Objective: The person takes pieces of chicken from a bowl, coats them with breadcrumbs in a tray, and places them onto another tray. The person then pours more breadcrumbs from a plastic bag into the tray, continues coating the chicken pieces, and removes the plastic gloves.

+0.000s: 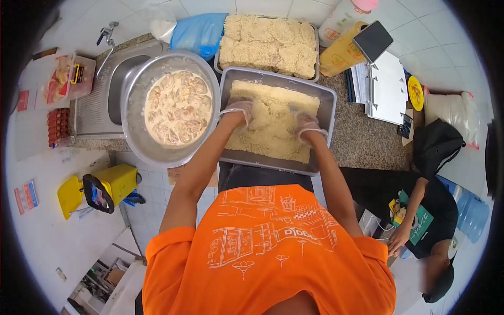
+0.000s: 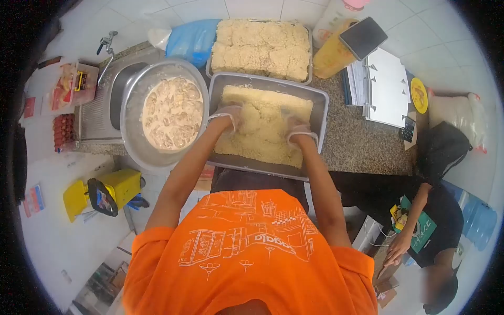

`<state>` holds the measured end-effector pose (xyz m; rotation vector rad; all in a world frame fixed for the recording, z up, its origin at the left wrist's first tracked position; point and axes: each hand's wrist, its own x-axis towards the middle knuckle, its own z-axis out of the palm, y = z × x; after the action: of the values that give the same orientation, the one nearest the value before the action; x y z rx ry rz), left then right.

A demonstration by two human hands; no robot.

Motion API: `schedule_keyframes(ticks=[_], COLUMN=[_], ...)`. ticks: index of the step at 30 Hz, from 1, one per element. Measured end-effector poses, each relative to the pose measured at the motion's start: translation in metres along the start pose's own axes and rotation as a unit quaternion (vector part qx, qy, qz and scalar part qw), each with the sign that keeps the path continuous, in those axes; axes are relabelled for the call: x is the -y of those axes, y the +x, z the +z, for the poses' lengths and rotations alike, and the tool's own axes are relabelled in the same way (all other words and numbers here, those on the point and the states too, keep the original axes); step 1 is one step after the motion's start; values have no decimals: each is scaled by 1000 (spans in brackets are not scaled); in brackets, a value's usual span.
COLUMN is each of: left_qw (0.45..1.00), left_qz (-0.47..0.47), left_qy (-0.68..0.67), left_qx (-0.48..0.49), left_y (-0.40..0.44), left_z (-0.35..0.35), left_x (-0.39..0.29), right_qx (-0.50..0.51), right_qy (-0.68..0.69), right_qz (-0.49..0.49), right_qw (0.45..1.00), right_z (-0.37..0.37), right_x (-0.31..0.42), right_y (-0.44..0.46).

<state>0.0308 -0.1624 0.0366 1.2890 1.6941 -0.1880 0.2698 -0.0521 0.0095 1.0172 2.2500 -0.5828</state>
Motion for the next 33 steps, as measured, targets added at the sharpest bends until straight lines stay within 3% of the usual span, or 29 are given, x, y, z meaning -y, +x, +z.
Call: schedule_keyframes(ticks=[1, 2, 4, 5, 6, 7, 8, 9, 10, 12, 17, 19, 20, 21, 22, 24, 25, 26, 27, 28, 30, 31, 32, 33], left_qw=[1000, 990, 920, 919, 958, 973, 963, 930, 931, 922, 939, 923, 923, 886, 817, 908, 907, 935, 944, 941, 890, 928, 927, 909], left_qz=[1, 60, 169, 169, 142, 112, 78, 95, 96, 165, 173, 175, 176, 242, 299, 227, 228, 222, 210, 211, 192, 162, 164, 185], left_qy=[1, 112, 323, 326, 178, 24, -131, -314, -312, -173, -172, -238, -235, -117, 5, -140, -137, -8, 122, 126, 276, 10, 16, 65], left_qx=[-6, -56, -144, -145, -176, -201, -222, -164, -165, -306, -242, -246, -249, -378, -493, -323, -325, -277, -224, -231, -307, -336, -337, -367], left_y=[3, 8, 10, 7, -2, -14, -30, -80, -83, -80, -44, -53, -45, -33, -21, -25, -5, 21, 39, 46, 51, 37, 46, 64], left_z=[4, 11, 30, 34, 36, 39, 39, 8, 19, 30, 16, 6, -6, -21, -36, -96, -116, -135, -147, -157, -172, -175, -172, -166], left_x=[6, 11, 19, 19, 12, 3, -8, -44, -43, -37, -40, -48, -45, -42, -39, -62, -56, -47, -42, -40, -36, -42, -32, -13], right_qx=[-5, -10, -11, -99, -185, -187, -171, -156, -158, -264, -252, -205, -221, -233, -218, -167, -132, -137, -128, -121, -107, -87, -92, -178], right_qy=[-2, 33, 69, 97, 124, 125, 150, 176, 177, 120, 152, 159, 164, 169, 173, 173, 170, 171, 74, -27, -71, -114, -111, -52], right_qz=[-1, 0, -2, -48, -92, -91, -94, -98, -98, -159, -206, -144, -132, -118, -103, -76, -64, -65, -99, -132, -150, -166, -166, -151], right_qw=[1000, 999, 998, 989, 970, 970, 969, 967, 966, 944, 933, 955, 952, 950, 955, 968, 975, 973, 984, 984, 980, 976, 976, 971], right_z=[4, 9, 31, 43, 51, 36, 0, -24, -28, -33, -35, -62, -109, -153, -170, -208, -227, -239, -246, -255, -274, -279, -274, -270], right_x=[-2, -4, -10, -14, -17, -11, 4, 13, 14, 12, 2, -3, 15, 32, 28, 21, 18, 14, 9, 3, -9, -13, -16, -18], right_y=[-4, -3, -5, -7, -11, -28, -57, -77, -87, -97, -67, -73, -94, -114, -102, -63, -44, -17, 14, 48, 121, 150, 173, 196])
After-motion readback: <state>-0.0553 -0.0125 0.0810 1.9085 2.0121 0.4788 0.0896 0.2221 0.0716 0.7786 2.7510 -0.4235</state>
